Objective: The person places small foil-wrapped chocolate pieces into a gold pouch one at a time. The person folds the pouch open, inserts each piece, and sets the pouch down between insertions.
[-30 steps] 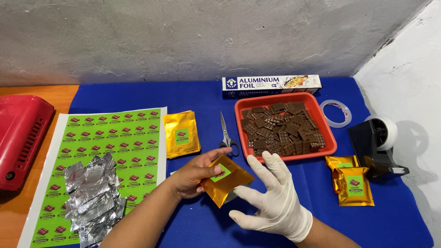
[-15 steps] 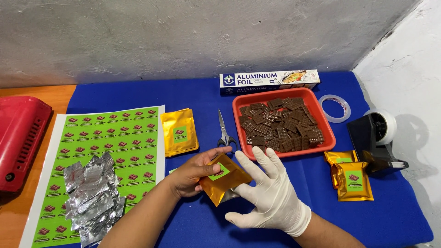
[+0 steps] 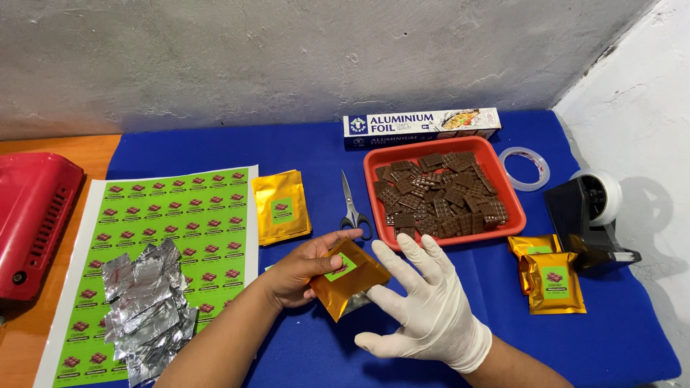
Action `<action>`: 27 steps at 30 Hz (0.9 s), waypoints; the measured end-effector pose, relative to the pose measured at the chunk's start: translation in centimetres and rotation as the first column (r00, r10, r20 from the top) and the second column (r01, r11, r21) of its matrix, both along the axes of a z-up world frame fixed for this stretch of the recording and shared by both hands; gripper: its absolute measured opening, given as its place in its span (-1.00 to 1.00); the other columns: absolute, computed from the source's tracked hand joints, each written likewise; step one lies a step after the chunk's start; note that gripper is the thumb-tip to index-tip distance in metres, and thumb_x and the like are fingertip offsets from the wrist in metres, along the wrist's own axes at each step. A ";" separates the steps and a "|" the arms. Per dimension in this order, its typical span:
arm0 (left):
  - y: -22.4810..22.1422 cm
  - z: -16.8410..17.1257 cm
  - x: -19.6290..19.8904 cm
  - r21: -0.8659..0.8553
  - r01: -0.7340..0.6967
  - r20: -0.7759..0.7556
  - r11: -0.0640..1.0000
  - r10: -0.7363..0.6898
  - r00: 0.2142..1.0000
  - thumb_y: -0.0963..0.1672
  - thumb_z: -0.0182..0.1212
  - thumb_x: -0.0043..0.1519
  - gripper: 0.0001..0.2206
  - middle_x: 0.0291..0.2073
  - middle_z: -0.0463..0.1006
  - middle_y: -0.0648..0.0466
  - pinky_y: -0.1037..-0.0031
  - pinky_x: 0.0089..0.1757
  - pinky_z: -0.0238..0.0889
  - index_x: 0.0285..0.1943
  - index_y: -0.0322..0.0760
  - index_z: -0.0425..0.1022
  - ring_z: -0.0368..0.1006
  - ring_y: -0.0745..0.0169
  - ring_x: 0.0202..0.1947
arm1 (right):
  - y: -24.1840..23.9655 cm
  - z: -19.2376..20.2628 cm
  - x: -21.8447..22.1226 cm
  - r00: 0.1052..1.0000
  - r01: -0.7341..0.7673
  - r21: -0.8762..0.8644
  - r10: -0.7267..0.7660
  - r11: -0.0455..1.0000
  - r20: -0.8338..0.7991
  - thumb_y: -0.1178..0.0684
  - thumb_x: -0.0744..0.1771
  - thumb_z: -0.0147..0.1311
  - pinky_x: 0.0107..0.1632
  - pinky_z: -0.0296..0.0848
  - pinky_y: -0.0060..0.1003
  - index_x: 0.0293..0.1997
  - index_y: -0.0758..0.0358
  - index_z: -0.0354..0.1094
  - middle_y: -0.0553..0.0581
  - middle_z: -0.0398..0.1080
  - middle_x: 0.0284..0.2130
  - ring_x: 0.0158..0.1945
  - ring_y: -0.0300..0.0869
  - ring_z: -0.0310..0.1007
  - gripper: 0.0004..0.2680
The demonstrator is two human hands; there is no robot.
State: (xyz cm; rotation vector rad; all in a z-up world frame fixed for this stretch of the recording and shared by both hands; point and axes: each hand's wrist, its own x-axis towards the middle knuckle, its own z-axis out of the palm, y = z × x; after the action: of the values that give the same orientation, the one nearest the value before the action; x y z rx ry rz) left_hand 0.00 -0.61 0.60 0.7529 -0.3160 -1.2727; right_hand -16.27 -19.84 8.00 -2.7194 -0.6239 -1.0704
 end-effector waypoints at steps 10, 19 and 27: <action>-0.1 0.5 0.0 0.030 0.061 -0.014 0.998 -0.060 0.998 -0.12 0.35 0.21 -0.29 -0.16 0.56 0.04 0.78 -0.76 0.09 0.56 -0.24 0.11 0.44 0.51 -0.65 | 0.5 0.8 0.1 0.994 0.090 -0.045 -0.093 0.995 -0.057 -0.65 0.24 0.00 0.39 0.05 0.25 -0.46 0.08 0.36 0.23 0.29 0.29 0.40 0.15 0.14 -0.48; -0.2 1.5 -0.3 -0.039 -0.045 0.081 0.998 0.048 0.996 -0.13 0.42 0.14 -0.28 -0.02 0.60 0.01 0.45 0.03 0.38 0.50 -0.37 0.18 0.57 0.23 -0.05 | -0.2 -0.2 -0.3 1.000 0.019 0.038 -0.020 0.999 0.024 -0.53 0.28 0.10 0.39 0.14 0.21 0.02 -0.02 0.34 0.22 0.33 0.24 0.40 0.14 0.15 -0.55; -0.4 1.2 -0.1 -0.060 -0.170 0.065 0.984 0.174 0.983 -0.13 0.49 0.08 -0.22 0.00 0.61 -0.07 0.42 0.01 0.42 0.51 -0.32 0.16 0.59 0.15 -0.05 | 0.8 -0.9 -0.4 0.969 -0.062 0.885 0.242 0.461 -0.058 0.07 0.20 0.34 0.18 0.61 -0.15 0.20 0.27 0.04 0.46 0.27 0.29 0.28 0.13 0.50 -0.47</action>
State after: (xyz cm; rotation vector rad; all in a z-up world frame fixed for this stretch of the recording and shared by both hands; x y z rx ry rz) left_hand -0.06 -0.96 1.80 0.7631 -0.3332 -1.0729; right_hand -16.71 -19.00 7.07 -1.7420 -0.1604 -0.7565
